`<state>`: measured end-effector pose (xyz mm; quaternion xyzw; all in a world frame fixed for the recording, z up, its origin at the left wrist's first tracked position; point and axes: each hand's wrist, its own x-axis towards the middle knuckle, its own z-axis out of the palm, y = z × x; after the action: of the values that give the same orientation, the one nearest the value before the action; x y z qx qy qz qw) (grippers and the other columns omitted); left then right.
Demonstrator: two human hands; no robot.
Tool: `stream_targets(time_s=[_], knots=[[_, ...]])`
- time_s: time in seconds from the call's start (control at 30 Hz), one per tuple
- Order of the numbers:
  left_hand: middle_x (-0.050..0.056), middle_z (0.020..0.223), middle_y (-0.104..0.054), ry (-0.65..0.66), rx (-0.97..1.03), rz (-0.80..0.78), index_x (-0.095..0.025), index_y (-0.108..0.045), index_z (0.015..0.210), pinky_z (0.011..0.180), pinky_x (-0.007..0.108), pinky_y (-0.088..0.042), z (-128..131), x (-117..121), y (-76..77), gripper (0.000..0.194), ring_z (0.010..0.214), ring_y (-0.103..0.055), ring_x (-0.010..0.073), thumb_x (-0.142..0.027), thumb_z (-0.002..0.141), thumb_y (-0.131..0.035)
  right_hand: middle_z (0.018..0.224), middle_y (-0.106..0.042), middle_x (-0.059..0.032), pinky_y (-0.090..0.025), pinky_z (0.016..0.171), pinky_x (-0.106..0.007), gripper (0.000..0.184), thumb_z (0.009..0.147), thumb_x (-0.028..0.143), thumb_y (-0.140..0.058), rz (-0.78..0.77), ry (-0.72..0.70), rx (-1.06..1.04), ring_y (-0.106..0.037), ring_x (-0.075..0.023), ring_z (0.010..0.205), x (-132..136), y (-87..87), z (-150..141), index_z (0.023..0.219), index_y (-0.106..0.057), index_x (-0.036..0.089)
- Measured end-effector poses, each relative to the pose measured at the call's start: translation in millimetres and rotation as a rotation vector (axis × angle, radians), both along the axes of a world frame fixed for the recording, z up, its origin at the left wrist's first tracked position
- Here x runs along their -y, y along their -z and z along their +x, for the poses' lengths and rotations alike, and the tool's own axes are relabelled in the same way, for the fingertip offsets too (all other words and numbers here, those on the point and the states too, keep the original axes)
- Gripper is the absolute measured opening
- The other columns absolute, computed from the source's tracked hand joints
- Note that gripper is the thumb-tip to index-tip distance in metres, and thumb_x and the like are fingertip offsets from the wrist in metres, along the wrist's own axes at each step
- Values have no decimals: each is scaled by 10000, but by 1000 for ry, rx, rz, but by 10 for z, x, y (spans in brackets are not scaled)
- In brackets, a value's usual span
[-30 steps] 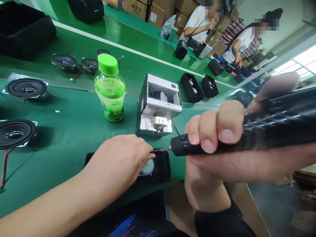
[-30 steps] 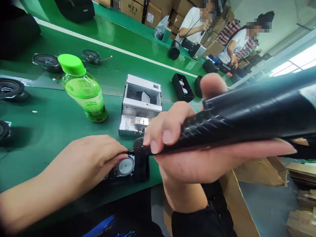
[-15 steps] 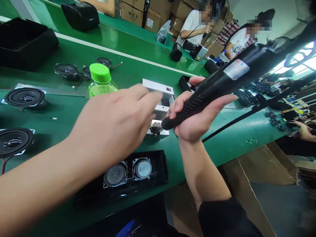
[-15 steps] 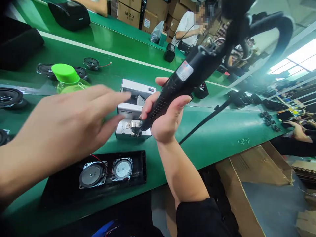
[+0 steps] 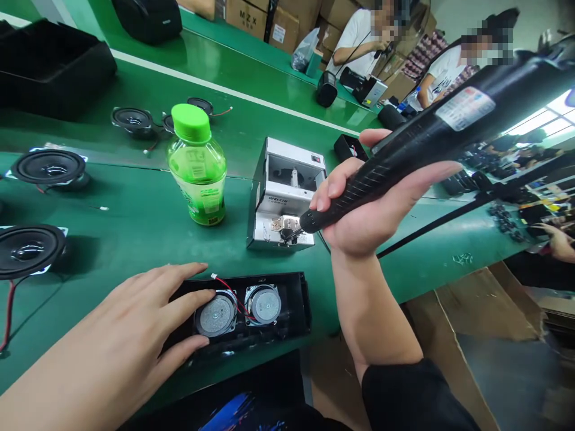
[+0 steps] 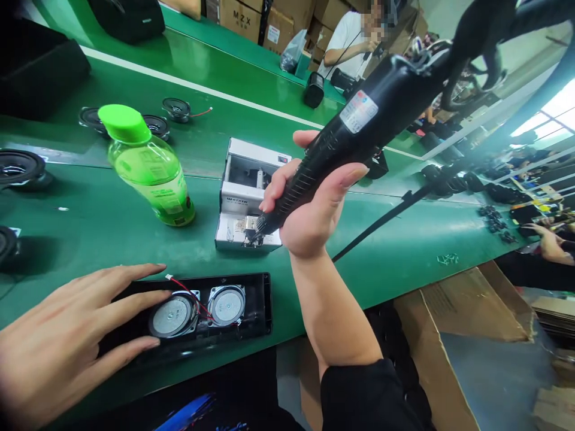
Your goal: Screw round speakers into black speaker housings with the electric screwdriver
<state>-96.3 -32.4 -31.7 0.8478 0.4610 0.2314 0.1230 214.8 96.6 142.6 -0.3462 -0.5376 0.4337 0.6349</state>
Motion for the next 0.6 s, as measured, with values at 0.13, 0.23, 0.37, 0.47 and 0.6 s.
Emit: stream_targets(time_s=[0.13, 0.23, 0.37, 0.47, 0.6], knots=[[106, 1793, -782, 41, -74, 55, -411, -823, 1528, 1246, 684, -698, 12, -37, 44, 375, 1489, -825, 458, -519, 1181, -731, 759, -734, 24, -619, 495, -364, 831, 985, 1107, -814, -6, -9, -18, -829, -274, 642, 76, -71, -64, 1377, -890, 379], [87, 1799, -785, 36, -56, 36, -424, -816, 1542, 1275, 689, -673, 17, -42, 15, 376, 1502, -819, 449, -543, 1202, -710, 756, -725, 29, -620, 494, -361, 813, 1000, 1093, -813, -7, -8, -34, -818, -266, 632, 136, -126, -60, 1379, -889, 377], [52, 1729, -833, -8, 8, 39, -440, -787, 1606, 1264, 592, -654, 70, -54, -82, 395, 1463, -843, 389, -599, 1266, -661, 755, -715, 36, -625, 496, -358, 788, 1017, 1071, -818, -10, -9, -54, -806, -258, 623, 184, -178, -65, 1383, -888, 376], [43, 1578, -896, -26, 65, 96, -410, -777, 1624, 1146, 523, -665, 203, -136, -237, 424, 1319, -882, 344, -637, 1291, -643, 755, -709, 40, -629, 497, -356, 770, 1027, 1054, -824, -13, -18, -64, -799, -252, 619, 208, -189, -79, 1384, -888, 375], [111, 1428, -929, 36, 83, 202, -257, -769, 1650, 1032, 523, -674, 531, -352, -500, 445, 1201, -885, 349, -511, 1311, -634, 750, -702, 47, -627, 493, -351, 735, 1042, 1028, -835, -20, -35, -81, -784, -242, 603, 288, -146, -60, 1366, -888, 370]])
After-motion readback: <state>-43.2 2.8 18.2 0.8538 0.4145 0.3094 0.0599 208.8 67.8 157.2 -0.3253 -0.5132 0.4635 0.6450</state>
